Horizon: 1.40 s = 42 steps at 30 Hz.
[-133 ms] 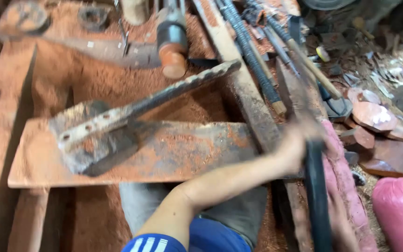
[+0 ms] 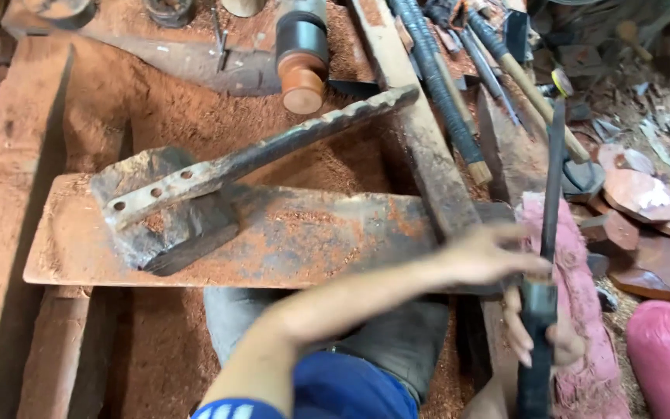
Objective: Shaping a wooden workpiece on a lathe using hand chisels and a drill bit.
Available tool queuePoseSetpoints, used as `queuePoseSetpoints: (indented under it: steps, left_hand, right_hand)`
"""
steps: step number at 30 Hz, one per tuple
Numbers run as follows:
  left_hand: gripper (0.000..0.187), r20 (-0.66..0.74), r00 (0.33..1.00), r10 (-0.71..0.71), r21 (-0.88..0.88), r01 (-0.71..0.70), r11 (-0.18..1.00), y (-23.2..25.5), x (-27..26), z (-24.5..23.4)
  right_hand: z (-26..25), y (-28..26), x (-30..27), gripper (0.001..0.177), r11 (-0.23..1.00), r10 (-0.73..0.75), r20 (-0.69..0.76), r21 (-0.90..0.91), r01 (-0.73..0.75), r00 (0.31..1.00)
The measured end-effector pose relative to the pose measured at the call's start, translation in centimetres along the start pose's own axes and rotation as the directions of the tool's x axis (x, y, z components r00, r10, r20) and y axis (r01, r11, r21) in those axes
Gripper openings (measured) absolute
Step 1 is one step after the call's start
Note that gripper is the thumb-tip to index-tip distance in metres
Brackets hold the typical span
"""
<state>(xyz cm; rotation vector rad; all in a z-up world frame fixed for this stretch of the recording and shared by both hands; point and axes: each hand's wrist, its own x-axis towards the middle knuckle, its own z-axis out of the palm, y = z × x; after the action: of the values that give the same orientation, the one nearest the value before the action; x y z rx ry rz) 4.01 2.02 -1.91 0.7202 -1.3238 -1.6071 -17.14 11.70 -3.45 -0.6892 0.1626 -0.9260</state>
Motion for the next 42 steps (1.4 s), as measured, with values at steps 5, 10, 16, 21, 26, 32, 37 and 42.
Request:
queuePoseSetpoints:
  steps: [5,10,16,21,26,32,37,42]
  left_hand:
    - [0.086,-0.270,0.955,-0.118,0.886,0.295,0.357,9.0,-4.5,-17.6]
    - [0.051,-0.692,0.714,-0.106,0.711,0.649,-0.271,5.0,-5.3,-30.3]
    - [0.023,-0.561,0.804,-0.198,0.828,0.549,-0.119,1.8,-8.4,-31.9]
    - [0.031,-0.504,0.832,-0.231,0.860,0.460,-0.220,5.9,-11.1,-33.5]
    - [0.042,-0.528,0.778,-0.340,0.848,0.466,-0.251,7.7,-10.2,-32.4]
    - [0.084,-0.182,0.979,-0.093,0.963,0.158,-0.219,0.0,-4.0,-31.5]
    - [0.048,-0.270,0.958,-0.098,0.952,0.251,-0.175,-2.4,-1.8,-30.2]
    - [0.060,-0.300,0.952,-0.062,0.939,0.283,-0.195,0.1,-0.8,-30.2]
  right_hand:
    - [-1.3,-1.8,-2.5,0.096,0.892,0.107,-0.189,-0.415,-0.178,0.976]
    - [1.9,-3.1,4.5,0.097,0.444,0.133,-0.422,-0.783,-0.435,0.896]
    - [0.5,-0.4,13.2,0.101,0.063,0.168,-0.602,-0.783,-0.618,0.780]
    - [-2.1,0.9,15.5,0.101,0.350,0.421,-0.490,-0.688,-0.635,0.763]
    - [1.4,2.1,24.8,0.090,0.256,0.496,-0.299,-0.847,-0.467,0.815]
    - [2.3,1.7,30.2,0.095,-0.321,0.589,-0.646,-0.739,-0.593,0.486]
    - [2.2,0.8,31.5,0.098,-0.376,0.600,-0.669,-0.721,-0.583,0.440]
    - [3.4,2.3,33.7,0.116,-0.470,0.548,-0.785,-0.575,-0.670,0.289]
